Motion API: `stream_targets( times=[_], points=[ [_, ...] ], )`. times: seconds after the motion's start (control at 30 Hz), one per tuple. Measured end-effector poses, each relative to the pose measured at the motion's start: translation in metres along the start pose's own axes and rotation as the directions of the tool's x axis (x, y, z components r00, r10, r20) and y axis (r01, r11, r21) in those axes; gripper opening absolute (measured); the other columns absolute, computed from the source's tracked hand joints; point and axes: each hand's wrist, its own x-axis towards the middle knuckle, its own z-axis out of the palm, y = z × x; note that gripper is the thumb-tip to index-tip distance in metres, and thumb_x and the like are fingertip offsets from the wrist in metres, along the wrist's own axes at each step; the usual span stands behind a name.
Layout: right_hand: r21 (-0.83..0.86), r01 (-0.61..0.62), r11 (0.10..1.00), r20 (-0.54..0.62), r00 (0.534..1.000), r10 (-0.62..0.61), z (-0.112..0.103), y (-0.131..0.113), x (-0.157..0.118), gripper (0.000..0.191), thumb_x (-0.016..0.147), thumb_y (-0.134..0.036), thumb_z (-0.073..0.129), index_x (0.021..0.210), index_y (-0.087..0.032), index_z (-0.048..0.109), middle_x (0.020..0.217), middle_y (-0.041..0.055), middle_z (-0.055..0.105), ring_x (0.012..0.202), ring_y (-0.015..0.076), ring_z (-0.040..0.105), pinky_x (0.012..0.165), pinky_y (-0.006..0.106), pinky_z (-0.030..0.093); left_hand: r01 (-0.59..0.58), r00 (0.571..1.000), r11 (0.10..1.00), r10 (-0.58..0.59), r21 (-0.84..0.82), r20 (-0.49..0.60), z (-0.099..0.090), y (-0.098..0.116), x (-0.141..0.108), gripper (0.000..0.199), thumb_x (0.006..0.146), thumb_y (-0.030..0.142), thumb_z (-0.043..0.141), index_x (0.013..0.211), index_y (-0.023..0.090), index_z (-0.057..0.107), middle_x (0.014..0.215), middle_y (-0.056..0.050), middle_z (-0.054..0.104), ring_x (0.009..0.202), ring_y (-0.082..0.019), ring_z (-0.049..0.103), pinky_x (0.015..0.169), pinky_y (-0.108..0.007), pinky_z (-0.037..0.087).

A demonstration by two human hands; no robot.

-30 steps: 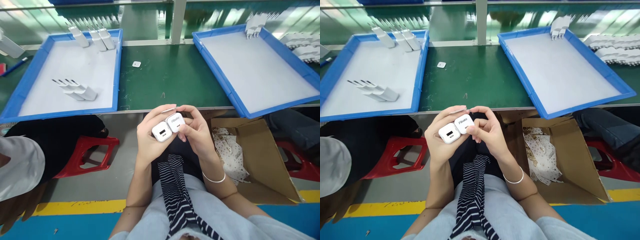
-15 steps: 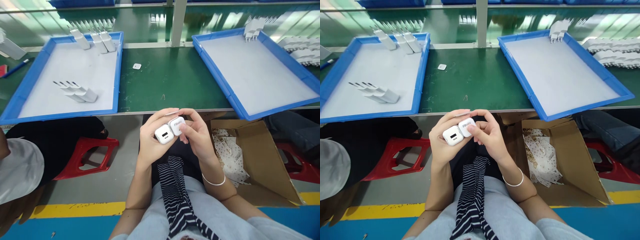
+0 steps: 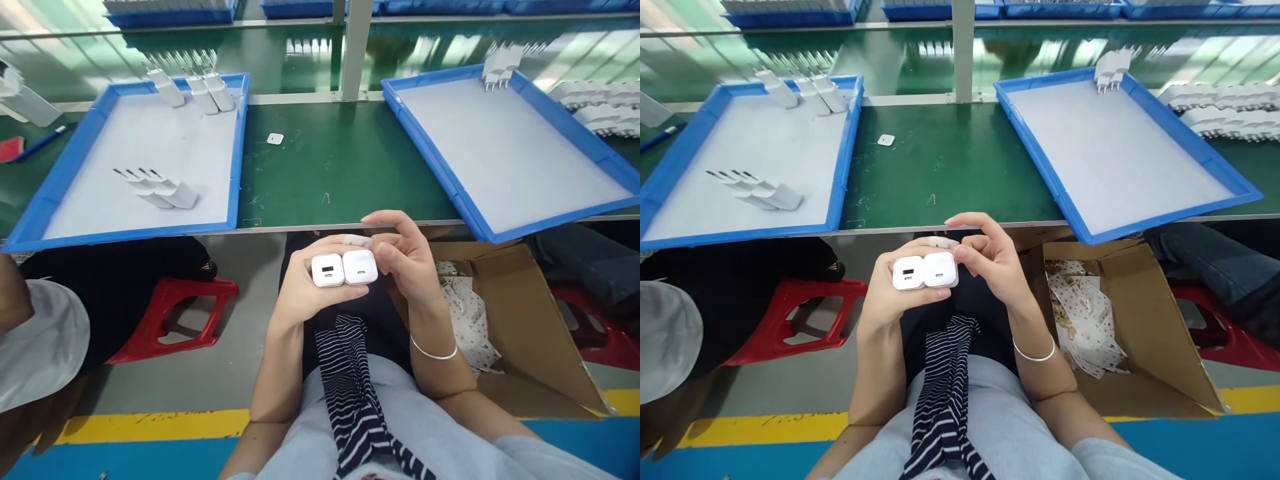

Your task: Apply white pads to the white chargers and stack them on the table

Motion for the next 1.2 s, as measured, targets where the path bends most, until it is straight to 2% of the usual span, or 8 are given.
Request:
stream_targets(
  times=[0.17, 0.27, 0.47, 0.67, 0.83, 0.97, 1.13, 1.2],
  points=[
    [-0.195, 0.050, 0.979, -0.214, 0.972, -0.092, 0.001, -0.001, 0.004, 0.010, 0.086, -0.032, 0.077, 0.082, -0.023, 0.077, 0.076, -0.0003, 0.071, 0.053, 0.0094, 0.050, 0.048, 0.024, 0.041, 0.052, 0.996, 0.997, -0.056, 0.055, 0.075, 0.003, 0.005, -0.001, 0.045, 0.061, 0.012, 0.091, 0.103, 0.024, 0.080, 0.120, -0.010, 0.075, 0.107, -0.027, 0.074, 0.092, -0.038, 0.062],
    [-0.309, 0.110, 0.945, -0.267, 0.944, -0.197, 0.000, -0.001, 0.004, 0.005, 0.087, -0.026, 0.076, 0.085, -0.023, 0.078, 0.075, -0.0015, 0.072, 0.055, 0.0100, 0.053, 0.051, 0.024, 0.045, 0.082, 0.992, 0.997, -0.083, 0.010, 0.098, 0.002, 0.006, -0.001, 0.044, 0.062, 0.011, 0.091, 0.104, 0.023, 0.080, 0.126, -0.011, 0.073, 0.112, -0.028, 0.073, 0.096, -0.039, 0.062],
    [-0.471, 0.173, 0.865, -0.169, 0.945, -0.281, -0.002, -0.003, -0.001, 0.011, 0.095, -0.027, 0.068, 0.095, -0.025, 0.079, 0.088, -0.0016, 0.077, 0.065, 0.0116, 0.063, 0.062, 0.027, 0.053, 0.164, 0.986, 0.985, -0.164, -0.048, 0.005, 0.002, -0.003, -0.001, 0.043, 0.064, 0.016, 0.091, 0.105, 0.022, 0.079, 0.120, -0.011, 0.076, 0.110, -0.027, 0.073, 0.095, -0.039, 0.061],
    [-0.292, 0.078, 0.953, -0.055, 0.994, -0.099, -0.002, -0.005, -0.003, 0.021, 0.094, -0.022, 0.068, 0.114, -0.027, 0.074, 0.083, -0.0028, 0.072, 0.061, 0.0090, 0.063, 0.055, 0.022, 0.054, 0.151, 0.988, 0.985, -0.154, -0.082, -0.029, 0.002, -0.006, 0.000, 0.038, 0.064, 0.016, 0.091, 0.100, 0.022, 0.080, 0.116, -0.009, 0.077, 0.103, -0.025, 0.075, 0.086, -0.036, 0.063],
    [-0.163, 0.126, 0.979, -0.165, 0.974, -0.153, -0.005, -0.004, -0.002, 0.022, 0.091, -0.016, 0.070, 0.110, -0.026, 0.073, 0.074, -0.0040, 0.063, 0.060, 0.0095, 0.061, 0.052, 0.022, 0.051, 0.220, 0.973, 0.968, -0.227, -0.120, -0.048, -0.002, -0.003, 0.000, 0.043, 0.061, 0.019, 0.093, 0.102, 0.021, 0.080, 0.110, -0.008, 0.079, 0.100, -0.024, 0.075, 0.084, -0.033, 0.062],
    [-0.315, 0.152, 0.937, -0.108, 0.975, -0.195, -0.011, -0.008, -0.003, 0.027, 0.094, -0.014, 0.064, 0.112, -0.029, 0.076, 0.077, -0.0026, 0.059, 0.062, 0.0091, 0.056, 0.053, 0.023, 0.047, 0.273, 0.958, 0.951, -0.282, -0.145, -0.050, -0.004, -0.001, -0.001, 0.045, 0.059, 0.019, 0.094, 0.102, 0.021, 0.080, 0.108, -0.007, 0.079, 0.099, -0.024, 0.074, 0.082, -0.030, 0.061],
    [-0.548, 0.258, 0.796, 0.083, 0.963, -0.255, -0.015, -0.009, -0.003, 0.042, 0.099, -0.009, 0.052, 0.124, -0.034, 0.074, 0.090, 0.0011, 0.060, 0.080, 0.0124, 0.058, 0.074, 0.029, 0.052, 0.299, 0.954, 0.937, -0.300, -0.180, 0.018, -0.001, -0.002, -0.001, 0.044, 0.059, 0.018, 0.094, 0.100, 0.021, 0.081, 0.113, -0.007, 0.078, 0.101, -0.022, 0.074, 0.088, -0.029, 0.060],
    [-0.531, 0.245, 0.811, 0.046, 0.964, -0.261, -0.013, -0.007, -0.003, 0.042, 0.100, -0.011, 0.052, 0.128, -0.035, 0.072, 0.091, 0.0011, 0.060, 0.080, 0.0127, 0.059, 0.073, 0.029, 0.053, 0.293, 0.955, 0.938, -0.297, -0.183, 0.011, 0.001, -0.003, 0.000, 0.044, 0.060, 0.018, 0.093, 0.102, 0.021, 0.080, 0.114, -0.007, 0.078, 0.103, -0.023, 0.074, 0.089, -0.031, 0.061]
  ],
)
